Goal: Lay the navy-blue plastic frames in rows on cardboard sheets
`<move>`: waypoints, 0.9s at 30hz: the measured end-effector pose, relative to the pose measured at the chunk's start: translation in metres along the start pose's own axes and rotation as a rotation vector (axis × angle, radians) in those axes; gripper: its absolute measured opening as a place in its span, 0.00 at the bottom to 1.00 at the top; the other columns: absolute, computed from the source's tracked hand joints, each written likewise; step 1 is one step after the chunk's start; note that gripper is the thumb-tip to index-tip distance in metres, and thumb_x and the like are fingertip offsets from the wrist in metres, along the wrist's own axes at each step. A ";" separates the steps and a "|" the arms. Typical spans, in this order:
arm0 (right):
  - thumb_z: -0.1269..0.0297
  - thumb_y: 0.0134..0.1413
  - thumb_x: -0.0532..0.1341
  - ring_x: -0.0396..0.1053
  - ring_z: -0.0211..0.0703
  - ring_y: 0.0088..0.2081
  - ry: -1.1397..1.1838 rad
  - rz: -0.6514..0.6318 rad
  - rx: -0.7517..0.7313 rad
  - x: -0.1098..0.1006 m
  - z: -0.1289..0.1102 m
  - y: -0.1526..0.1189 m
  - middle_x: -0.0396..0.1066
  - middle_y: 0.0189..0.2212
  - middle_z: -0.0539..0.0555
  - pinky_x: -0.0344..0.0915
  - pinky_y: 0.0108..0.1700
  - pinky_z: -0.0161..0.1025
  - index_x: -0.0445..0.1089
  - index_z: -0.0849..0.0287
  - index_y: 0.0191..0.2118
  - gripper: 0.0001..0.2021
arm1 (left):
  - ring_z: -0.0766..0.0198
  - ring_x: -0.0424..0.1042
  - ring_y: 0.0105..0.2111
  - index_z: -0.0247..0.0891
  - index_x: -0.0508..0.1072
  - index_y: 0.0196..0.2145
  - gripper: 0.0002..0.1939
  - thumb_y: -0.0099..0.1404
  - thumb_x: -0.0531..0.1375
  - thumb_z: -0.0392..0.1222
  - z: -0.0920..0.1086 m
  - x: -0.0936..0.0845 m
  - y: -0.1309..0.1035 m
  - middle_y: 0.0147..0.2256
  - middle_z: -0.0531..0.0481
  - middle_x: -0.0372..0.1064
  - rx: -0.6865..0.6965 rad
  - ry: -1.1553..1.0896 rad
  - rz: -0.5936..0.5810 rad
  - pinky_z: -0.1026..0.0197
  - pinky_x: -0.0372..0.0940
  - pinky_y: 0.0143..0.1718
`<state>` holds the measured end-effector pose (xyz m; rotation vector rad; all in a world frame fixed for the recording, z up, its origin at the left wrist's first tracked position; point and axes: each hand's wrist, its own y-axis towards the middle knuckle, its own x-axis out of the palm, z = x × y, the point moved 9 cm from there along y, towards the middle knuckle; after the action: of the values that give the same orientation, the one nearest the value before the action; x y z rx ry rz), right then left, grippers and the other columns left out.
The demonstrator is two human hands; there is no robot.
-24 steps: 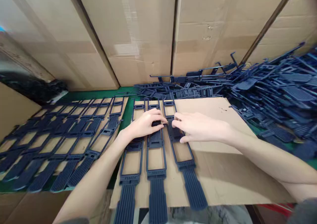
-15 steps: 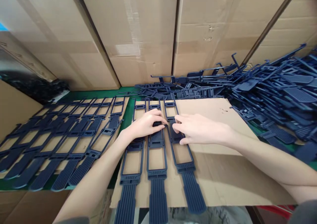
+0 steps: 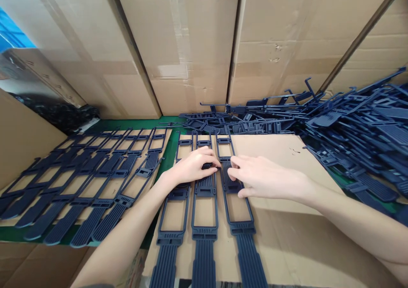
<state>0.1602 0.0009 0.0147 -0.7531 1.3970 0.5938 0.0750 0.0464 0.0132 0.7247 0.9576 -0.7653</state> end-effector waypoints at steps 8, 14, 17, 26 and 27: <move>0.54 0.54 0.64 0.67 0.55 0.43 0.029 0.037 0.002 -0.008 -0.001 0.006 0.67 0.42 0.60 0.66 0.43 0.48 0.69 0.62 0.42 0.16 | 0.54 0.63 0.52 0.42 0.73 0.47 0.15 0.65 0.60 0.48 -0.003 -0.010 -0.004 0.50 0.45 0.66 -0.011 0.104 0.083 0.51 0.57 0.55; 0.48 0.53 0.62 0.53 0.65 0.61 0.143 0.056 0.103 0.001 0.021 0.015 0.54 0.61 0.70 0.56 0.58 0.56 0.59 0.67 0.61 0.35 | 0.48 0.47 0.64 0.39 0.58 0.62 0.35 0.64 0.54 0.61 -0.022 -0.004 -0.009 0.64 0.37 0.49 -0.152 0.240 0.065 0.42 0.45 0.63; 0.46 0.53 0.61 0.48 0.65 0.63 0.212 0.012 0.106 0.012 0.025 0.017 0.51 0.63 0.70 0.53 0.60 0.56 0.56 0.67 0.63 0.38 | 0.50 0.42 0.66 0.38 0.52 0.64 0.39 0.64 0.52 0.65 -0.028 0.003 -0.010 0.65 0.36 0.44 -0.182 0.265 0.018 0.42 0.41 0.64; 0.51 0.56 0.60 0.52 0.60 0.63 0.235 0.012 0.045 0.009 0.016 0.018 0.52 0.63 0.69 0.52 0.61 0.54 0.57 0.69 0.62 0.34 | 0.49 0.41 0.66 0.38 0.52 0.64 0.39 0.64 0.51 0.65 -0.026 0.007 -0.010 0.65 0.34 0.44 -0.165 0.278 0.002 0.40 0.37 0.64; 0.51 0.56 0.60 0.53 0.60 0.62 0.238 0.014 0.045 0.010 0.016 0.018 0.53 0.62 0.69 0.53 0.61 0.53 0.58 0.69 0.62 0.34 | 0.49 0.41 0.66 0.38 0.52 0.64 0.39 0.64 0.51 0.65 -0.026 0.007 -0.010 0.65 0.35 0.44 -0.165 0.275 0.004 0.39 0.37 0.64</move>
<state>0.1577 0.0239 0.0032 -0.7981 1.6299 0.4938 0.0581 0.0603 -0.0054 0.6973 1.2521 -0.5838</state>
